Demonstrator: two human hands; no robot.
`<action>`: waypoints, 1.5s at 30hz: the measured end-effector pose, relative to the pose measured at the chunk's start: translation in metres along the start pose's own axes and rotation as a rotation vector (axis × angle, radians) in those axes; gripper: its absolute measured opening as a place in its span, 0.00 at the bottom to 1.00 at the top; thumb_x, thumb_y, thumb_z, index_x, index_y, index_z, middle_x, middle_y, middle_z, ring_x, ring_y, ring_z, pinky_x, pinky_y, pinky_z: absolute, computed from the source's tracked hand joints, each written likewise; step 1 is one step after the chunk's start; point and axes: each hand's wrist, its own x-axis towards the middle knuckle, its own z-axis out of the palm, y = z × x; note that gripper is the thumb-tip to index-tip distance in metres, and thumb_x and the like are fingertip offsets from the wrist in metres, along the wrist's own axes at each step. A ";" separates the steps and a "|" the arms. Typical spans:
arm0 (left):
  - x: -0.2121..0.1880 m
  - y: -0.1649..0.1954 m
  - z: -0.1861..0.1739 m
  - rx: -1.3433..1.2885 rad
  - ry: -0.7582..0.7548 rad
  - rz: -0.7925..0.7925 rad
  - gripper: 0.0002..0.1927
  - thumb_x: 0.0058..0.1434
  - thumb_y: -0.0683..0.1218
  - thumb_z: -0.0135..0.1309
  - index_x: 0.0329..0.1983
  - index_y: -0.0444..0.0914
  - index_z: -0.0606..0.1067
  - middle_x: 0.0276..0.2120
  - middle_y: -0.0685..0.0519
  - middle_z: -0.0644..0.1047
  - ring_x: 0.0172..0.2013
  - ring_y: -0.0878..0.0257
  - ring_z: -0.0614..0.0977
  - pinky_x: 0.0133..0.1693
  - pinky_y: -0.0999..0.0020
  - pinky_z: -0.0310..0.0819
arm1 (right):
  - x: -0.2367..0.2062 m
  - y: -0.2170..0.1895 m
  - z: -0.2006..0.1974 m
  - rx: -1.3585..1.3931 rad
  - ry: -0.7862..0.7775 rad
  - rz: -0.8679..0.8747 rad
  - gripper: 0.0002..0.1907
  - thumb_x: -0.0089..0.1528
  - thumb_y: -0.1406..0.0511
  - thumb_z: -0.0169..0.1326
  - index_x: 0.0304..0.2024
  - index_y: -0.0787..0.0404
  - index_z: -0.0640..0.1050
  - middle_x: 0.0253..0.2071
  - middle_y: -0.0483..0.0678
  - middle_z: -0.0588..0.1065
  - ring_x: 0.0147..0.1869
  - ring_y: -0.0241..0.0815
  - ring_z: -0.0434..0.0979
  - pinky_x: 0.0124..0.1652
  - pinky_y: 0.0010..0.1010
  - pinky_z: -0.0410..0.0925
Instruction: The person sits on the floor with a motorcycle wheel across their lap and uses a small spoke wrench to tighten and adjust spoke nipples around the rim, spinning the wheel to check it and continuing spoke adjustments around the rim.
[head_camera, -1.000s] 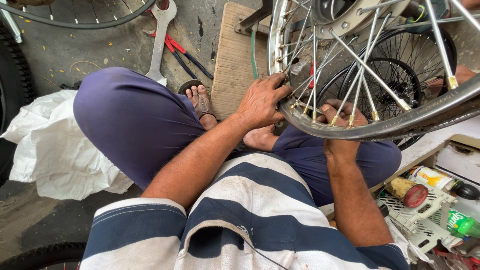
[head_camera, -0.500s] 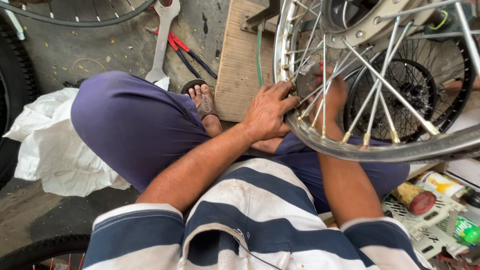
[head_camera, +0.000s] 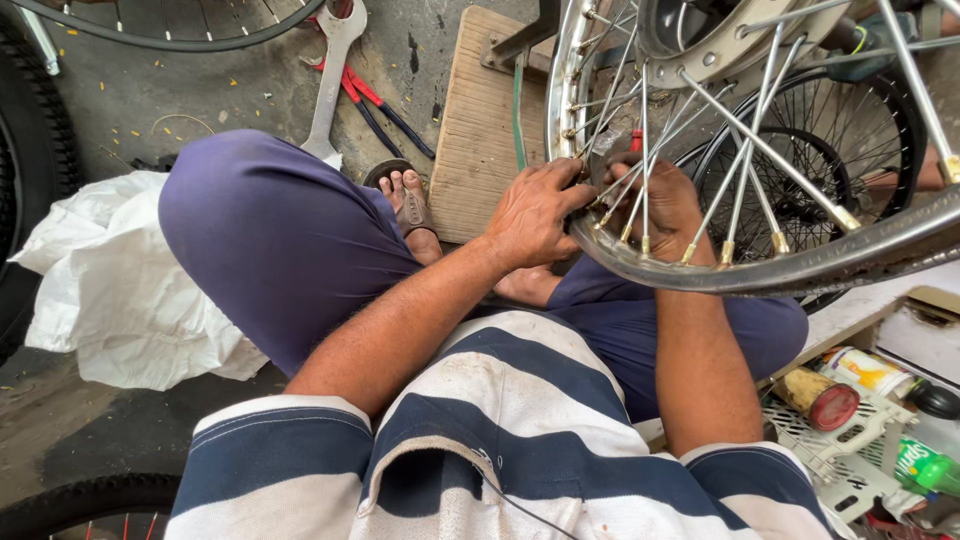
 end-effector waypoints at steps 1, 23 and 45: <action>0.000 -0.001 -0.001 0.002 -0.011 0.008 0.29 0.51 0.56 0.64 0.55 0.41 0.77 0.60 0.39 0.72 0.62 0.44 0.72 0.63 0.48 0.63 | -0.001 0.000 -0.002 -0.008 -0.001 -0.033 0.11 0.63 0.72 0.60 0.46 0.73 0.77 0.36 0.52 0.77 0.36 0.40 0.79 0.37 0.27 0.72; 0.000 -0.005 -0.001 0.067 -0.054 0.071 0.29 0.54 0.51 0.63 0.58 0.38 0.73 0.62 0.36 0.68 0.65 0.40 0.69 0.65 0.47 0.62 | -0.100 0.010 0.034 -0.130 0.434 -0.345 0.08 0.61 0.75 0.62 0.42 0.72 0.77 0.31 0.52 0.78 0.26 0.36 0.75 0.28 0.22 0.70; -0.003 0.010 -0.008 0.036 -0.003 0.053 0.34 0.45 0.51 0.64 0.57 0.39 0.73 0.56 0.40 0.73 0.59 0.43 0.73 0.59 0.49 0.66 | 0.004 0.011 -0.032 -1.252 0.009 -0.349 0.18 0.77 0.57 0.54 0.42 0.66 0.82 0.29 0.49 0.76 0.31 0.35 0.74 0.31 0.25 0.64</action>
